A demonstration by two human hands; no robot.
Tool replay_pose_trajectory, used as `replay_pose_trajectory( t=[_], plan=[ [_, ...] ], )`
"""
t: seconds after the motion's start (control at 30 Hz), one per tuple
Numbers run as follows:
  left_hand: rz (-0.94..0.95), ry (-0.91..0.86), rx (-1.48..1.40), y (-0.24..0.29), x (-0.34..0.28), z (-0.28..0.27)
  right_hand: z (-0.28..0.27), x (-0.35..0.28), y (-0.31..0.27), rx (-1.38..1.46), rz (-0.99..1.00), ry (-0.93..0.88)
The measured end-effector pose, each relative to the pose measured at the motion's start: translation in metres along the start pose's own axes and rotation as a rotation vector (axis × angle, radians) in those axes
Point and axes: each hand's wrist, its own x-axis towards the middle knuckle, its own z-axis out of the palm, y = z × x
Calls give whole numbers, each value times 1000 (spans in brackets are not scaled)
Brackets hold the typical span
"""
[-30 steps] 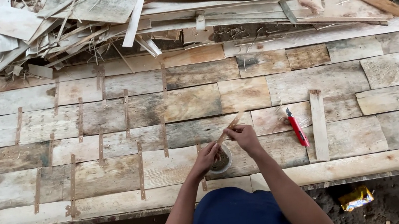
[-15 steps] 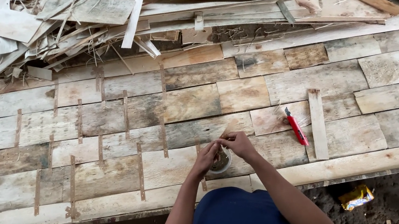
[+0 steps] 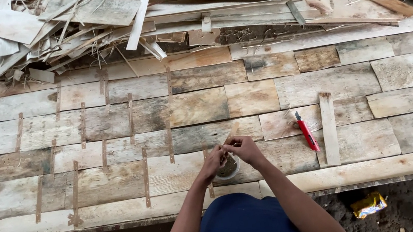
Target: Assembling a wooden panel by gluing thin veneer strips over the joints of smaller wooden pieces using a small container of adhesive and a utility knife.
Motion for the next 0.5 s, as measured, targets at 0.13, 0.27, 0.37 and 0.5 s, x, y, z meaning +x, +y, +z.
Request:
replay_pose_trajectory(
  t=[0.13, 0.27, 0.37, 0.5],
  plan=[
    [-7, 37, 16, 10, -4, 7, -2, 0, 2, -8, 21, -18],
    [-25, 61, 18, 21, -7, 12, 0, -5, -6, -17, 32, -24],
    [-28, 68, 31, 11, -1, 8, 1, 1, 5, -23, 21, -35],
    [-7, 73, 33, -1, 6, 4, 3, 4, 13, -34, -32, -30]
  ],
)
